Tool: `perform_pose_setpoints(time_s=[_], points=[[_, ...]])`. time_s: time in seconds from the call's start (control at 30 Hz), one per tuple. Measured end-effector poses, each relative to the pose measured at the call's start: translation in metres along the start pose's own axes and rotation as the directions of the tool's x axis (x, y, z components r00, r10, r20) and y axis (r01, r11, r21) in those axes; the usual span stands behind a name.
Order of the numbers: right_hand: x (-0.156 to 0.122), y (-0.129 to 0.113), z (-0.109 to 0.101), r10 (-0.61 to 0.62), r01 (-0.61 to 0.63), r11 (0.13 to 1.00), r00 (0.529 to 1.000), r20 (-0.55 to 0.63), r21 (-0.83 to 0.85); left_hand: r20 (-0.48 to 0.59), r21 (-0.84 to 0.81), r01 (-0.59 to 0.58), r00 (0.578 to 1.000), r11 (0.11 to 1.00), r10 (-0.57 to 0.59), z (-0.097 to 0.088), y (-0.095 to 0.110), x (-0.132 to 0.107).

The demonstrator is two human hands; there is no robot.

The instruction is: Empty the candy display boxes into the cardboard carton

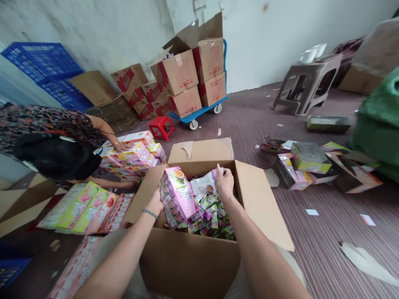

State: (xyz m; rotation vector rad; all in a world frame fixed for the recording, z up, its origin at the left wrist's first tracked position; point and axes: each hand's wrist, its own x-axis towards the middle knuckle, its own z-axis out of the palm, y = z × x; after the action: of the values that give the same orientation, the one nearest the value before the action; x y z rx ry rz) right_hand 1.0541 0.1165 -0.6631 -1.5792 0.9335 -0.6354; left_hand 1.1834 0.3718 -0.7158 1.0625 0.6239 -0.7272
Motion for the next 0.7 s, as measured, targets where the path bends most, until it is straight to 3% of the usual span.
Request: perform_pose_setpoints(time_s=[0.07,0.13,0.2,0.23,0.27,0.33,0.43,0.5,0.57,0.63,0.7], points=[[-0.008,0.001,0.006,0.045,-0.045,0.999,0.999,-0.013,-0.017,0.006,-0.069,-0.020,1.000,0.997,0.021,0.003,-0.004,0.000],[-0.024,0.000,0.011,0.095,-0.094,0.995,0.983,0.158,-0.017,0.015,-0.135,-0.046,0.999,0.990,0.048,0.012,-0.005,-0.004],[-0.044,-0.004,0.018,0.087,-0.121,0.992,0.881,0.464,0.044,0.050,-0.190,-0.071,0.995,0.979,0.082,0.024,-0.004,-0.012],[-0.053,-0.007,0.022,0.044,-0.129,0.986,0.820,0.570,0.109,0.091,-0.214,-0.088,0.990,0.973,0.110,0.030,-0.003,-0.017],[-0.061,-0.011,0.025,-0.004,-0.138,0.974,0.788,0.616,0.182,0.145,-0.232,-0.109,0.979,0.967,0.145,0.034,-0.002,-0.023],[-0.070,-0.022,0.028,-0.085,-0.127,0.937,0.822,0.564,0.326,0.210,-0.222,-0.146,0.958,0.964,0.193,0.038,0.003,-0.035],[-0.063,-0.039,0.018,-0.155,-0.054,0.907,0.879,0.451,0.417,0.153,-0.108,-0.169,0.971,0.980,0.185,0.031,0.016,-0.050],[-0.050,-0.048,0.003,-0.190,-0.014,0.915,0.867,0.461,0.404,0.190,-0.097,-0.216,0.954,0.971,0.232,0.026,0.024,-0.057],[-0.038,-0.054,-0.012,-0.172,-0.011,0.938,0.853,0.494,0.345,0.305,-0.125,-0.284,0.901,0.951,0.309,0.028,0.028,-0.063],[-0.028,-0.055,-0.024,-0.132,-0.002,0.962,0.873,0.470,0.273,0.364,-0.104,-0.313,0.871,0.944,0.329,0.034,0.027,-0.068],[-0.023,-0.052,-0.027,-0.104,0.031,0.981,0.918,0.383,0.193,0.371,-0.042,-0.288,0.884,0.957,0.282,0.040,0.023,-0.070]])
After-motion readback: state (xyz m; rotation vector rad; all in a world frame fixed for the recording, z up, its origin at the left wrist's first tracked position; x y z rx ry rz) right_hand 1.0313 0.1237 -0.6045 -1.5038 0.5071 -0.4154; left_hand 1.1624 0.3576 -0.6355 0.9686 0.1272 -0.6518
